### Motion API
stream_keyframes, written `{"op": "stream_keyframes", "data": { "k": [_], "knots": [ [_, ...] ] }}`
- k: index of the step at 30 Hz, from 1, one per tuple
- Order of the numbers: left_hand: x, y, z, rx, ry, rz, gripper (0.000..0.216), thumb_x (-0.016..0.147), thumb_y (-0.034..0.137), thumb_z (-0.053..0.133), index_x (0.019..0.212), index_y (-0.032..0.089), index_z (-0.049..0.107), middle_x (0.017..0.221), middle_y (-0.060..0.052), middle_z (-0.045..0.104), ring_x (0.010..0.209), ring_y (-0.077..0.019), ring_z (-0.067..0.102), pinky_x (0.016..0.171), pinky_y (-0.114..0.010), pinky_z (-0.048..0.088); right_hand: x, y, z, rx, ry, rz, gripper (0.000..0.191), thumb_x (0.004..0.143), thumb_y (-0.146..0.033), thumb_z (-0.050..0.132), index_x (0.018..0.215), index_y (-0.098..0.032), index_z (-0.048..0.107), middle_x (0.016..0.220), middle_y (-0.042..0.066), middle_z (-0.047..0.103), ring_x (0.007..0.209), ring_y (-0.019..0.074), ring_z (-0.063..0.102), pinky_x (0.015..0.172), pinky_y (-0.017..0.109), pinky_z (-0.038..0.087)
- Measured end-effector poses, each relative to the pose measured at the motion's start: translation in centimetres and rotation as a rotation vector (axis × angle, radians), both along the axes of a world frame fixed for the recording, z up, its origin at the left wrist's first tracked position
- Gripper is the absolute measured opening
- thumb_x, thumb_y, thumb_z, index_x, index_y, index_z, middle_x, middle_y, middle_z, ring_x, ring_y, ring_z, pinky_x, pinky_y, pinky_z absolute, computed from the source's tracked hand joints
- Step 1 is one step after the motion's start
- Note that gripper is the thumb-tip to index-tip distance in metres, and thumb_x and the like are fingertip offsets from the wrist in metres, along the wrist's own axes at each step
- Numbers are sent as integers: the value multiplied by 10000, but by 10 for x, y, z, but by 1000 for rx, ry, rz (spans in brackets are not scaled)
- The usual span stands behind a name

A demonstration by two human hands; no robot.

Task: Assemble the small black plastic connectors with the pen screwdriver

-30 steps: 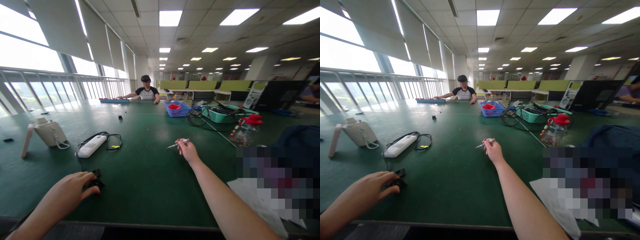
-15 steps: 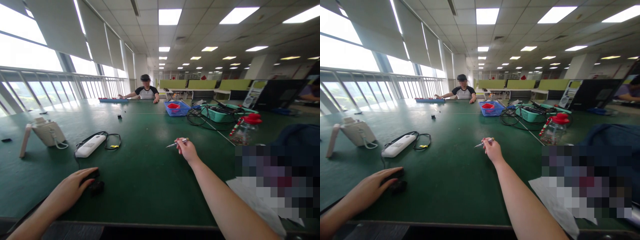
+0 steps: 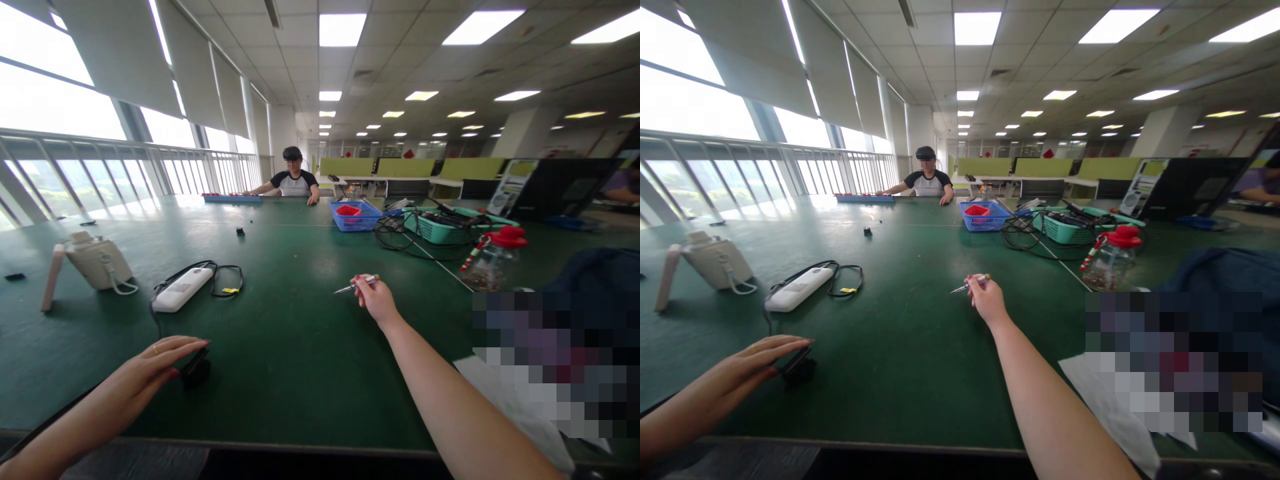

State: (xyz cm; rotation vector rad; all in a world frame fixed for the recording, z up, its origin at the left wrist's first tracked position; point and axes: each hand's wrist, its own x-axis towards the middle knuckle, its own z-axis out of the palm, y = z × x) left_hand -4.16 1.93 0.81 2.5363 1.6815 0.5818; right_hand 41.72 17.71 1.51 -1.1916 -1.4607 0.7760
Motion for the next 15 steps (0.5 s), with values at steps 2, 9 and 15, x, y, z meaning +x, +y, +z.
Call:
{"op": "stream_keyframes", "data": {
  "k": [2,9,15],
  "knots": [
    [4,-3,-1,9,45,-5,454,916,308,490,1355,403,559,1373,30,614,1233,-212,599,1067,-292,461,0,1,-1,4,2,-5,346,889,-464,529,866,-155,684,620,-8,588,453,96,513,461,230,418],
    [24,-10,-1,98,120,55,486,900,430,541,1382,368,539,1319,-11,649,1170,-247,631,1022,-338,509,1,2,-3,18,14,4,363,878,-492,542,861,-159,687,620,-7,592,449,97,514,451,231,418],
    [29,-12,-2,59,130,95,491,885,491,571,1358,361,568,1300,-19,662,1161,-252,639,1016,-345,519,1,0,-1,5,6,3,353,885,-481,539,872,-160,686,626,-2,594,461,100,518,457,228,431]
  ]
}}
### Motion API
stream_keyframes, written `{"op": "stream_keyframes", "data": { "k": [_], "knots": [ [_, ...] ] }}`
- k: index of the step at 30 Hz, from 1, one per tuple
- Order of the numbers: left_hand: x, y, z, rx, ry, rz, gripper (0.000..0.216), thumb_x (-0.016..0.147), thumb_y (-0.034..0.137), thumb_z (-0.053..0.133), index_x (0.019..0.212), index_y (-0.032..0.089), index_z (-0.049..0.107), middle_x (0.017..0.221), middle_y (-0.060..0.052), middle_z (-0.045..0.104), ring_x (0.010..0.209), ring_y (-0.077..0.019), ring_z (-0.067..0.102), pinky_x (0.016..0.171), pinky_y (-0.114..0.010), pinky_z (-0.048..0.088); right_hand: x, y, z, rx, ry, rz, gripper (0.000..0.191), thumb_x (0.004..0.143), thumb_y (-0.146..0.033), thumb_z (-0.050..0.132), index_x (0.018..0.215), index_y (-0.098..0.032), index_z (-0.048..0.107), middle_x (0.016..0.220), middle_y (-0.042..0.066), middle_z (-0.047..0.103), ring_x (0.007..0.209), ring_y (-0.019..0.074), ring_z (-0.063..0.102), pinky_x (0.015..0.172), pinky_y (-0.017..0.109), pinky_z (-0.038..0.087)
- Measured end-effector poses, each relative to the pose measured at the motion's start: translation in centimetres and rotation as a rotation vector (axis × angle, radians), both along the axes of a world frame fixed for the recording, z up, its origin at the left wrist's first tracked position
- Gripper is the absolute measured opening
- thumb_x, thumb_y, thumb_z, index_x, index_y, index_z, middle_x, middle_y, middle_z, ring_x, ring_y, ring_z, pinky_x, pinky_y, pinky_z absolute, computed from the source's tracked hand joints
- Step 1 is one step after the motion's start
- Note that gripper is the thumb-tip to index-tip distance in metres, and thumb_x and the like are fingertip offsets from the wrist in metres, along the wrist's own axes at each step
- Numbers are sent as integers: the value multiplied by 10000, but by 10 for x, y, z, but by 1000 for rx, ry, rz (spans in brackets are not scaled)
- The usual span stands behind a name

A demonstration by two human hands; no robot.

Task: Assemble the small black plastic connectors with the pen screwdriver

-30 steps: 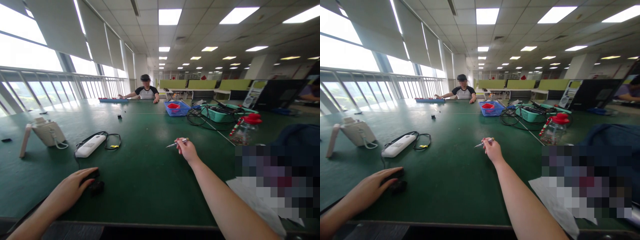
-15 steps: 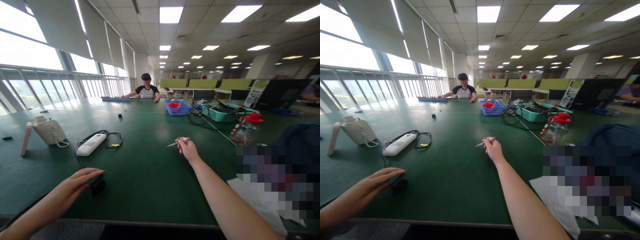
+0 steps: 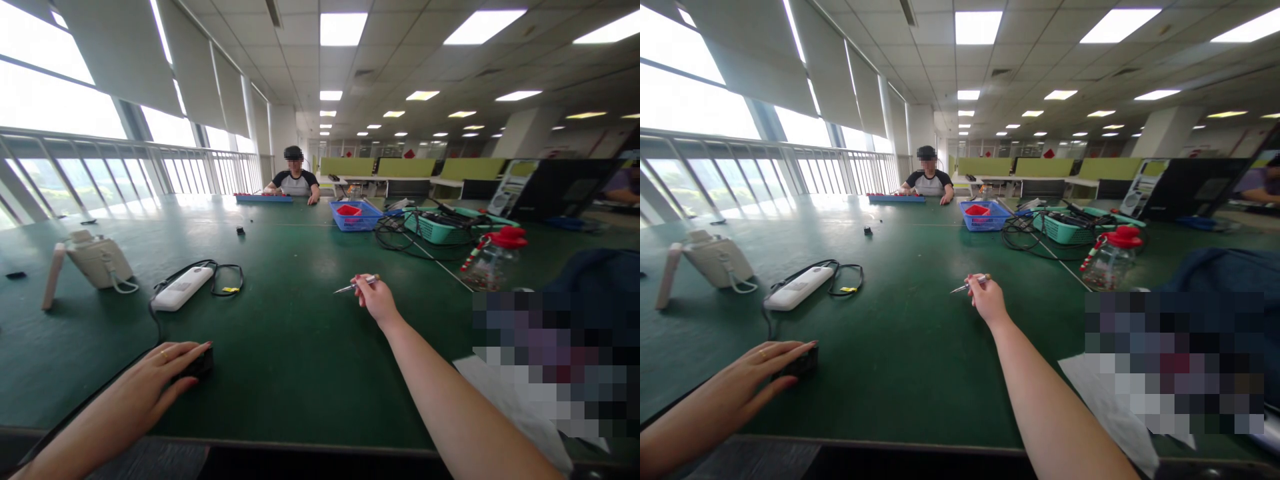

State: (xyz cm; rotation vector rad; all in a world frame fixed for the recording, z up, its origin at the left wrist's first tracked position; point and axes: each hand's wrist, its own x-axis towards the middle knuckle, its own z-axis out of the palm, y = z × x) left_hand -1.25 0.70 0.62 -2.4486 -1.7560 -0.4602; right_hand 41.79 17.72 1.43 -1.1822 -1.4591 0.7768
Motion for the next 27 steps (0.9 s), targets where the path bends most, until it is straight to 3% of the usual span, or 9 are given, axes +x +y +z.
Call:
{"op": "stream_keyframes", "data": {
  "k": [5,15,20,27],
  "knots": [
    [-2,1,-1,-68,-61,-20,456,870,476,595,1305,342,623,1289,-34,673,1146,-260,654,1009,-351,525,-1,-2,1,1,16,6,364,873,-503,552,855,-165,688,616,-2,594,456,100,516,452,228,433],
    [5,6,6,-171,-173,84,411,859,470,562,1209,293,685,1210,-42,714,1104,-273,666,1010,-404,511,-1,1,-10,-18,139,10,388,840,-533,572,831,-157,669,600,-19,569,428,90,493,416,226,385],
    [69,25,25,-28,-298,160,446,870,463,538,1233,232,655,1201,-82,705,1088,-285,656,988,-440,502,0,-1,-11,-6,206,41,395,829,-557,591,856,-171,667,644,-14,587,452,92,509,425,228,403],
    [195,104,55,-108,-233,-131,332,864,282,600,1184,249,680,1171,-64,717,1085,-252,651,988,-367,483,-4,-6,-2,1,198,79,429,815,-587,609,912,-174,675,720,10,629,496,107,551,490,247,457]
  ]
}}
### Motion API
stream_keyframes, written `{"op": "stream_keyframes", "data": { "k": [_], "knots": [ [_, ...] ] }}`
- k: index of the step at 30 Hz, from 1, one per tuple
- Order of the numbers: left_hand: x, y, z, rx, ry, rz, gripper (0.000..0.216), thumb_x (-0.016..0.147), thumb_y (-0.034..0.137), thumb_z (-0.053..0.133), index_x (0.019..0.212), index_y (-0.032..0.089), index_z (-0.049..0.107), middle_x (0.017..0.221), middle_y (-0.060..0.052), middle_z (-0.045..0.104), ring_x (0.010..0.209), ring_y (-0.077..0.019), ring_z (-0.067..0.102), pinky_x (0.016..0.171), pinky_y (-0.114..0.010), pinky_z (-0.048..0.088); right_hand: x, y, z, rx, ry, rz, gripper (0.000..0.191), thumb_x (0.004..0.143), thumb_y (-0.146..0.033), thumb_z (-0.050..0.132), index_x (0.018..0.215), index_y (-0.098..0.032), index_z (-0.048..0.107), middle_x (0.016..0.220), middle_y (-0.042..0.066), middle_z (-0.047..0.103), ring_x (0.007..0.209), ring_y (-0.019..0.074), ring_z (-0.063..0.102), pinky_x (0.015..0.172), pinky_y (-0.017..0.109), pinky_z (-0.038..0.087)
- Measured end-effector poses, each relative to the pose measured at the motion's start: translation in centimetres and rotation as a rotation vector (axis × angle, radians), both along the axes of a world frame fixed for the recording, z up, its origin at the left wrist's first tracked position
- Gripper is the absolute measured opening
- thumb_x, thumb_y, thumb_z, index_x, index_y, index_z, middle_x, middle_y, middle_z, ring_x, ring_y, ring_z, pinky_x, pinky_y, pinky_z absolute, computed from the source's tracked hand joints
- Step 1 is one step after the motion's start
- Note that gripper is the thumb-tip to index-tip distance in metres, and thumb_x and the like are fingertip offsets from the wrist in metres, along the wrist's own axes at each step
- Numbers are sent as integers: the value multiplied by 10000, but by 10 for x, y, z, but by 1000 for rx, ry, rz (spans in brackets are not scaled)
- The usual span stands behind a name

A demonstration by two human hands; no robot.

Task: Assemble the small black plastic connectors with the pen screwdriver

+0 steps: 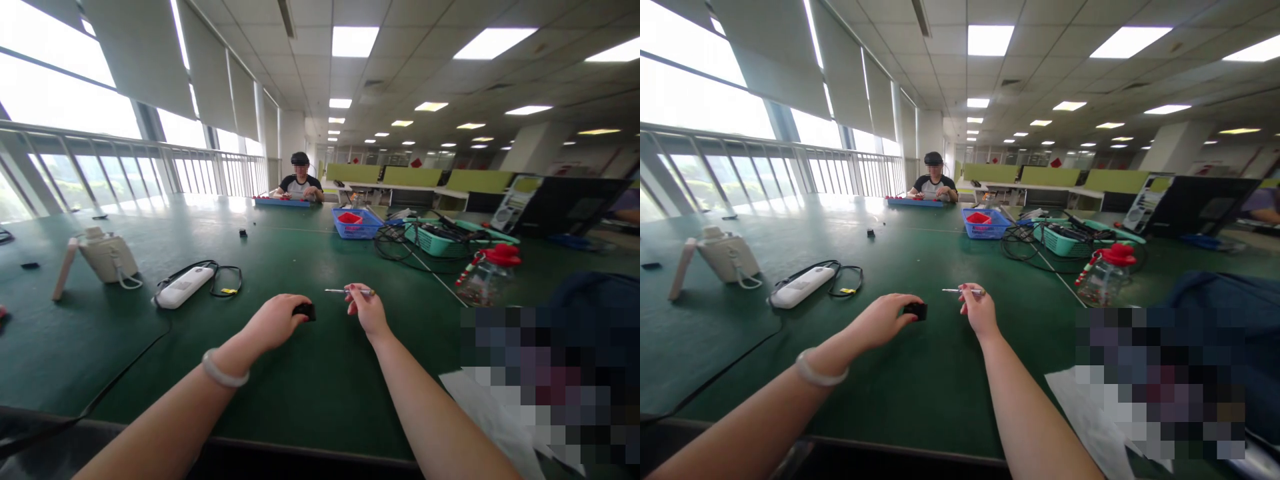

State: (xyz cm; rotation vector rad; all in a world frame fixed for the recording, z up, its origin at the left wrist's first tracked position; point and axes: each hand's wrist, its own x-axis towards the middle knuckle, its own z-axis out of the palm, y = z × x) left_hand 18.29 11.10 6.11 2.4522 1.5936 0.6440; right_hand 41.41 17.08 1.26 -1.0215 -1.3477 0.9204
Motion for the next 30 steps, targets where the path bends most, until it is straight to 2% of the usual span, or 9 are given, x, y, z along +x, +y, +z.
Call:
{"op": "stream_keyframes", "data": {
  "k": [3,5,8,12,15,22,30],
  "knots": [
    [23,41,-4,-17,77,7,317,857,268,614,1159,221,695,1132,-85,727,1055,-261,662,949,-356,493,0,-1,3,26,-25,-2,440,824,-597,602,941,-180,678,765,21,648,514,112,562,517,256,465],
    [28,61,-11,-36,96,4,305,856,268,621,1144,212,701,1116,-95,730,1043,-267,667,930,-358,497,0,-2,5,52,-60,5,423,843,-598,581,921,-193,677,764,15,641,528,115,558,530,257,457],
    [25,79,-25,-48,78,-5,330,848,280,643,1168,216,689,1121,-100,727,1056,-269,661,933,-362,491,-1,-6,11,93,-114,30,389,879,-574,550,839,-205,667,702,-3,599,553,122,540,564,259,443],
    [17,86,-42,-46,-18,9,458,836,328,674,1278,221,627,1141,-117,712,1098,-285,638,960,-383,480,-5,-13,17,117,-163,48,416,901,-555,527,703,-203,630,565,-23,496,529,133,491,553,265,404],
    [12,90,-49,-70,-99,-24,538,797,306,719,1314,216,600,1207,-106,694,1144,-287,616,1013,-393,454,-10,-14,18,149,-280,78,425,928,-523,500,686,-202,639,561,-17,493,537,137,488,550,267,388],
    [10,96,-53,-85,-157,-30,392,784,283,719,1173,241,687,1159,-51,720,1111,-251,630,1000,-351,464,-21,-16,18,353,-679,90,314,957,-356,499,752,-209,685,737,23,631,703,155,582,665,282,411],
    [8,98,-59,-83,-172,-22,406,777,300,718,1180,258,684,1143,-50,717,1097,-251,629,993,-360,471,-28,-25,22,446,-876,110,303,964,-309,488,771,-196,692,774,39,628,680,140,563,638,260,411]
  ]
}}
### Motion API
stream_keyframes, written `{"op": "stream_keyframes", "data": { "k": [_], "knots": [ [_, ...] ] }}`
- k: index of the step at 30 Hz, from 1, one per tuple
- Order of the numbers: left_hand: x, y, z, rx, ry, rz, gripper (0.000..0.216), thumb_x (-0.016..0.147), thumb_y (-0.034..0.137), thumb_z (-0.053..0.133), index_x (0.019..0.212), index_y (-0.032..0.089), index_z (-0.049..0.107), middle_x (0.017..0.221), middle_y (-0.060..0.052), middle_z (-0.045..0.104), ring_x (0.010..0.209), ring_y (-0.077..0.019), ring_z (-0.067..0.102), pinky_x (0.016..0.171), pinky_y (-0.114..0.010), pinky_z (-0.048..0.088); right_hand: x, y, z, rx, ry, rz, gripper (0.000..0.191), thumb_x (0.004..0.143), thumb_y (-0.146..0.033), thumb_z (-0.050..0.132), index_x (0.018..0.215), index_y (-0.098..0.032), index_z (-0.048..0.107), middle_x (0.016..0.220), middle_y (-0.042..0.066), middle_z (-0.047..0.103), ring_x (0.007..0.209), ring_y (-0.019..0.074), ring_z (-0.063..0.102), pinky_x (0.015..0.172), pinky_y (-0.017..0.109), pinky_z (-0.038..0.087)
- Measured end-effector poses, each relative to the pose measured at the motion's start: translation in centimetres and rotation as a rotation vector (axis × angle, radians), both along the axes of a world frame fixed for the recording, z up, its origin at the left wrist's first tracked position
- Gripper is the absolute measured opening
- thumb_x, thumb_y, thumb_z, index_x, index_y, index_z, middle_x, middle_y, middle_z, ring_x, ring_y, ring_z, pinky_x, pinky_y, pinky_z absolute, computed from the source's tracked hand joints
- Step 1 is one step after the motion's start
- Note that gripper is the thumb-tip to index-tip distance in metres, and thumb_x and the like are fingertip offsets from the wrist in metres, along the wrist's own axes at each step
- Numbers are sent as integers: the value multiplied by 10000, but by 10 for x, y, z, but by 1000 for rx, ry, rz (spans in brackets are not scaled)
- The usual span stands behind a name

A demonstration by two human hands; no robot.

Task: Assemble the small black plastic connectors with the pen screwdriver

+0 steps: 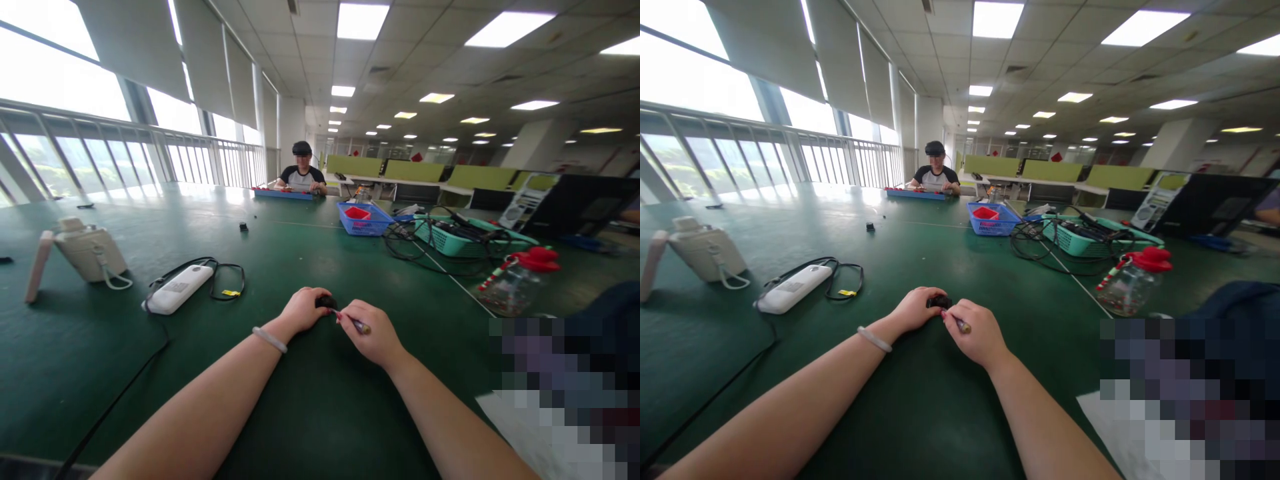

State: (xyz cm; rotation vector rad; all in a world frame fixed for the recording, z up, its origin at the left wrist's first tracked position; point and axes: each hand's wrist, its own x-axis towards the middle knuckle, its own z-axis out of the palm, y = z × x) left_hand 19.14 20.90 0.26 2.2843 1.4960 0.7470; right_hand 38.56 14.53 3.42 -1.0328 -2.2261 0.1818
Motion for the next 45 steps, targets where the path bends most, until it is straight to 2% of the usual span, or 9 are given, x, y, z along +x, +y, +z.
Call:
{"op": "stream_keyframes", "data": {
  "k": [10,14,20,26,39,45],
  "knots": [
    [1,1,-3,29,4,8,398,780,303,704,1176,267,680,1139,-48,713,1115,-245,617,1012,-359,465,-5,-5,1,169,-209,33,300,970,-289,465,788,-189,682,774,32,638,675,133,553,633,260,375],
    [1,0,-3,26,12,10,408,784,303,697,1190,266,673,1140,-48,715,1118,-245,619,1014,-359,465,-7,-8,4,182,-328,28,290,971,-290,464,807,-197,684,781,29,634,703,141,569,652,275,377],
    [1,1,-4,17,26,20,426,776,275,698,1200,260,662,1140,-48,718,1098,-236,633,992,-340,477,-13,-12,7,159,-448,51,188,918,-337,575,837,-213,692,828,25,649,718,152,586,657,289,384],
    [0,0,-2,26,16,10,363,772,293,704,1131,244,685,1086,-46,730,1065,-246,639,954,-352,493,-8,-9,9,172,-351,-7,275,970,-294,486,814,-201,693,753,25,645,664,133,572,627,270,370],
    [1,-5,2,6,20,-38,407,777,296,708,1180,266,661,1132,-42,710,1094,-244,628,979,-354,486,-1,-6,6,194,-259,48,327,988,-308,453,800,-196,696,743,32,654,663,135,575,628,272,380],
    [3,-8,3,-11,15,-41,476,777,332,719,1240,268,627,1156,-45,703,1118,-242,622,1008,-360,475,2,-6,8,211,-185,-5,304,969,-295,469,791,-185,690,734,41,647,635,133,552,612,265,378]
  ]
}}
